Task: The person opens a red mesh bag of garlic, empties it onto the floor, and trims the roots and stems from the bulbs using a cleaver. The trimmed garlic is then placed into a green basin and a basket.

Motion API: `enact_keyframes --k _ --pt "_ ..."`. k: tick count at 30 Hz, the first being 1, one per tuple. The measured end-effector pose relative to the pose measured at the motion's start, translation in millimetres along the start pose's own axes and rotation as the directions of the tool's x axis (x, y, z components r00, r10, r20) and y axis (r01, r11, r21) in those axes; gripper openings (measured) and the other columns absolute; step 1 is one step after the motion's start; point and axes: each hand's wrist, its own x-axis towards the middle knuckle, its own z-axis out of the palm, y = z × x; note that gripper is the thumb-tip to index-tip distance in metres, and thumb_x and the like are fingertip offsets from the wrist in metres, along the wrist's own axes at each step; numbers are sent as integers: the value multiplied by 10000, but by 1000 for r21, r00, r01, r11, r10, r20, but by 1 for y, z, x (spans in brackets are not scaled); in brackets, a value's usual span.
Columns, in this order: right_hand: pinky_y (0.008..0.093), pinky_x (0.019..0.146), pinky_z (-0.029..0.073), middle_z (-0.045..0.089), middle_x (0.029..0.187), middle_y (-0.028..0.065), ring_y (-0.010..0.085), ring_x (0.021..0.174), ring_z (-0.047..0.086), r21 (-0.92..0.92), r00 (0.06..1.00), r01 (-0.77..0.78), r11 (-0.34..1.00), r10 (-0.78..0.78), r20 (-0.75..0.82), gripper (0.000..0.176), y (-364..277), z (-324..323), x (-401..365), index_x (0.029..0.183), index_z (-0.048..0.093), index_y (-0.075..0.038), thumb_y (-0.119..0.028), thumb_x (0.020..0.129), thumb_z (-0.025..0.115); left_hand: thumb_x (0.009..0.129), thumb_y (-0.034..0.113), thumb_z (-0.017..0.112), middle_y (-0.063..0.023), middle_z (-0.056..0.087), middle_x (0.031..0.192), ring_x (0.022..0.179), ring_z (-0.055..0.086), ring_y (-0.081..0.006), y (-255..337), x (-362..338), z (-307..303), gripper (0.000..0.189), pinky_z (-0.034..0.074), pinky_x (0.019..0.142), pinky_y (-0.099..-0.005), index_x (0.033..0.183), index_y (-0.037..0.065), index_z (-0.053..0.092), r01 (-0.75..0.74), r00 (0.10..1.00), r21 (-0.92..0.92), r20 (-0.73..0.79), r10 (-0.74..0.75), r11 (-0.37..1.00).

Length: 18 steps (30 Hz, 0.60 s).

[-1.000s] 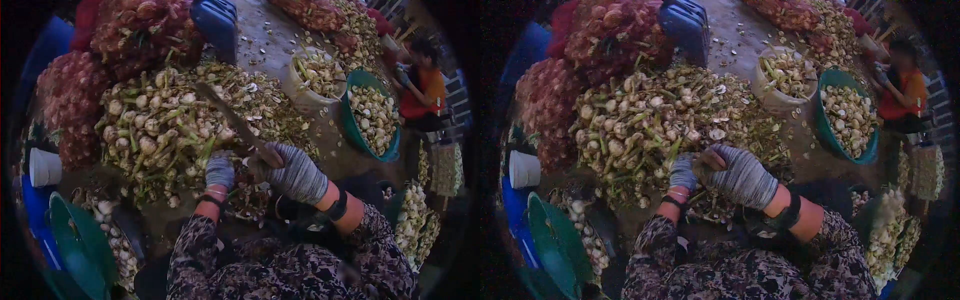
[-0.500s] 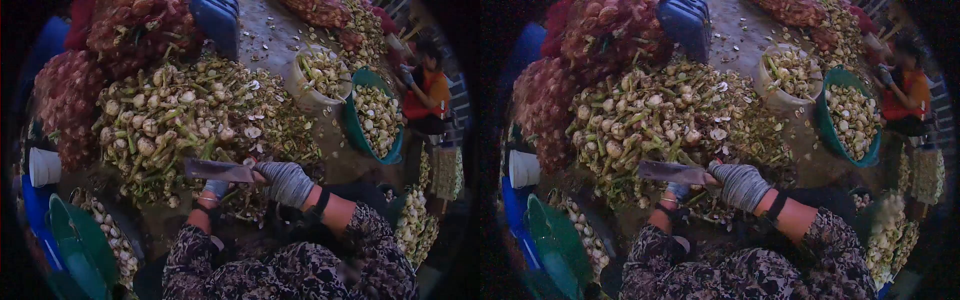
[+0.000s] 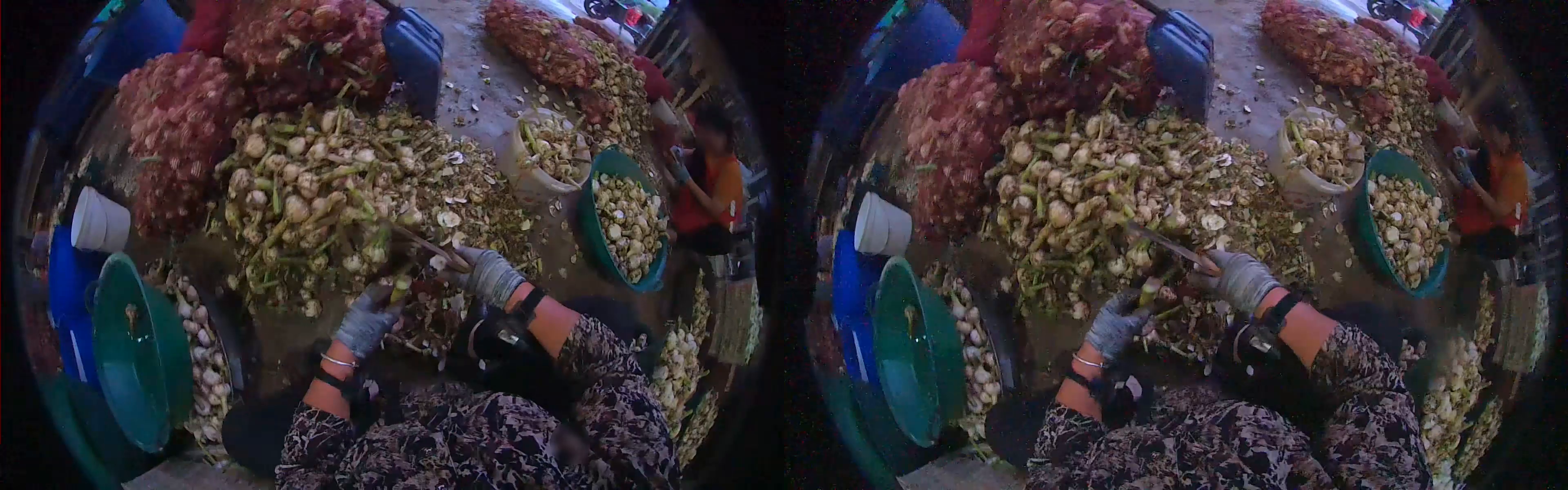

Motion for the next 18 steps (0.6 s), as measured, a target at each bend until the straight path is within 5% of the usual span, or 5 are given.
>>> enact_keyframes --k 3,6,12,16,18 --pt "376 756 502 673 869 94 232 796 645 400 960 221 890 -125 -252 442 -58 4 -20 1051 625 -38 -393 810 732 837 118 711 -113 582 1179 1082 558 -210 -3 5 10 463 463 940 -350 1243 29 506 -322 944 546 130 302 773" --pt "334 739 506 673 919 74 181 815 641 395 977 215 893 -203 -73 457 -70 -4 -17 1078 611 -8 -357 813 742 842 185 715 -130 556 1220 1173 519 -236 29 -15 34 534 423 1008 -377 1288 26 468 -554 826 197 256 503 809" --pt "272 517 455 667 889 27 114 666 590 963 959 -268 20 106 264 335 -72 9 -17 1027 656 -103 -395 865 683 797 291 770 -96 505 1337 1189 524 -224 5 -19 13 771 478 957 -359 1415 63 371 -365 914 -173 121 387 915" --pt "334 540 481 680 926 39 139 727 617 821 926 -369 436 99 363 309 -62 20 -16 1036 637 -84 -349 881 665 803 317 761 -81 539 1293 1178 531 -214 11 -15 25 711 440 998 -370 1367 43 425 -353 931 -177 32 364 919" --pt "393 584 498 682 916 92 218 750 650 475 960 278 835 -250 -124 299 -35 44 -3 1031 608 -87 -336 874 657 805 325 757 -82 534 1301 1177 533 -212 13 -14 25 710 431 1008 -372 1366 45 426 -371 920 -208 47 389 905"
